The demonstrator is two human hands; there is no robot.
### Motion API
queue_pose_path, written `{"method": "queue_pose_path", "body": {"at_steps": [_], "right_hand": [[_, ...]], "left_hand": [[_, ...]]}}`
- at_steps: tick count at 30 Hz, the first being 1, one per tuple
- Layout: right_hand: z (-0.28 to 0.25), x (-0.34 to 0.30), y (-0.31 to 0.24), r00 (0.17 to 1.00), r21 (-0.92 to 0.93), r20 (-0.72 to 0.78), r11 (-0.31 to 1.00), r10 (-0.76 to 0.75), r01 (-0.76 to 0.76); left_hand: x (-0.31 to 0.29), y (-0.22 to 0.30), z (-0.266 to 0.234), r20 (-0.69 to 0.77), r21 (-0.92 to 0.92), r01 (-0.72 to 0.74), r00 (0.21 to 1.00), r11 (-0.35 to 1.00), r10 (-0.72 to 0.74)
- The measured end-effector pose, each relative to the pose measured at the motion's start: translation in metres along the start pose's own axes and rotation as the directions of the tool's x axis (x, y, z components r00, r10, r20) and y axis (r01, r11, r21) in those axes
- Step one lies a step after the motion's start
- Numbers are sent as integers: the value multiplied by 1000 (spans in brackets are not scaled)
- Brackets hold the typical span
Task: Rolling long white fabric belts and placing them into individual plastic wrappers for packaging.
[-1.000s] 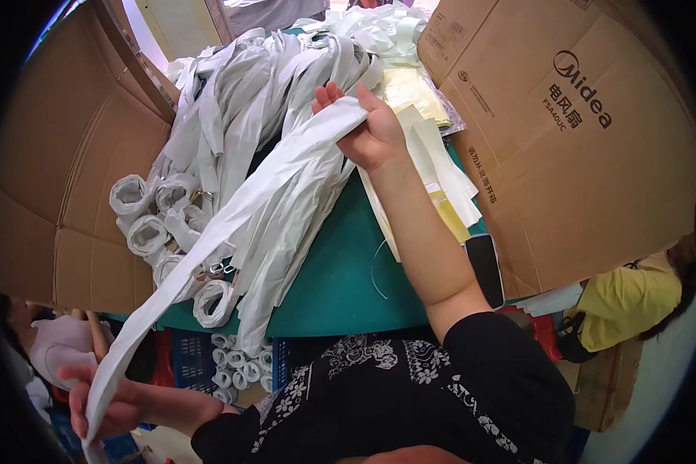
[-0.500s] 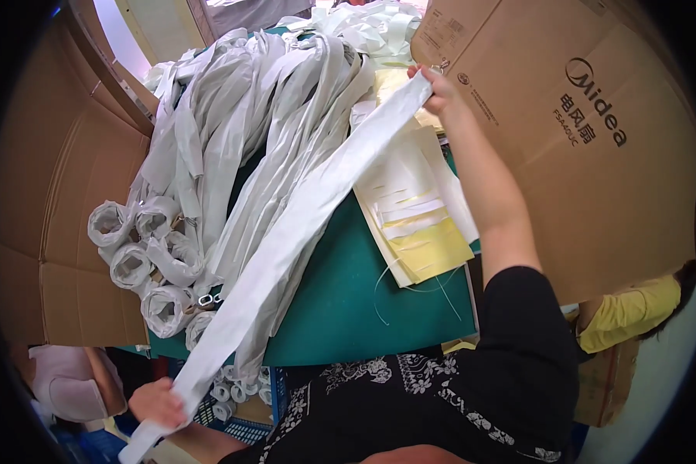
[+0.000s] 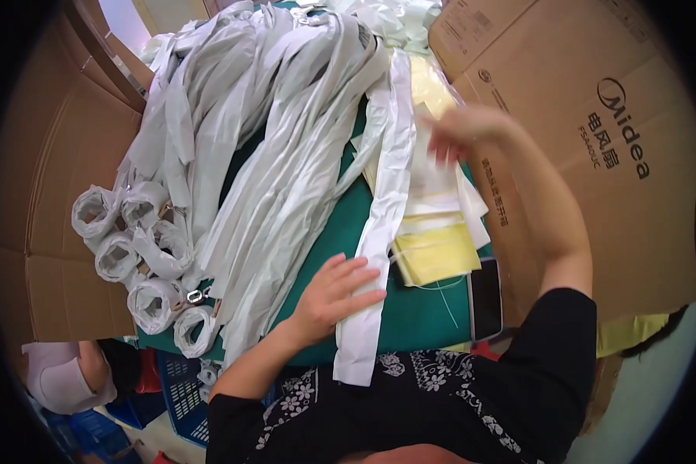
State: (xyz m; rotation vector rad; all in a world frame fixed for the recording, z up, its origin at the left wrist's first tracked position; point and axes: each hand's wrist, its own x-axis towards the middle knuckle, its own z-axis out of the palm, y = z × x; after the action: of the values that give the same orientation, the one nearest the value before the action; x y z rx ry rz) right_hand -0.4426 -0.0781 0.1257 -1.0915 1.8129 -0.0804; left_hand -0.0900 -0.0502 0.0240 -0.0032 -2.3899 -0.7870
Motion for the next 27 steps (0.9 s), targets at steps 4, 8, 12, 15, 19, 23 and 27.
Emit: {"method": "queue_pose_path", "body": {"at_steps": [4,8,12,15,19,23,27], "right_hand": [[136,-42,33,946,688,305,713,-110,-138],[204,-29,40,978,994,-104,-47,-180,97],[234,-22,50,958,967,-248,-85,-142,238],[251,-28,61,936,947,-321,-21,-144,321],[264,-44,62,857,867,-476,60,-197,495],[272,-55,67,847,840,-454,183,-277,511],[272,-62,82,743,581,-509,464,-434,669]], "left_hand": [[21,19,6,-169,64,-90,981,994,100],[18,40,27,-43,55,-264,963,963,266],[-9,42,52,-47,-1,-263,964,965,263],[-20,46,60,-29,-195,23,999,981,-29],[-23,56,66,295,-563,706,657,430,-694],[-7,61,62,505,-646,763,409,-18,-760],[0,54,60,617,-631,741,299,-231,-728]]}}
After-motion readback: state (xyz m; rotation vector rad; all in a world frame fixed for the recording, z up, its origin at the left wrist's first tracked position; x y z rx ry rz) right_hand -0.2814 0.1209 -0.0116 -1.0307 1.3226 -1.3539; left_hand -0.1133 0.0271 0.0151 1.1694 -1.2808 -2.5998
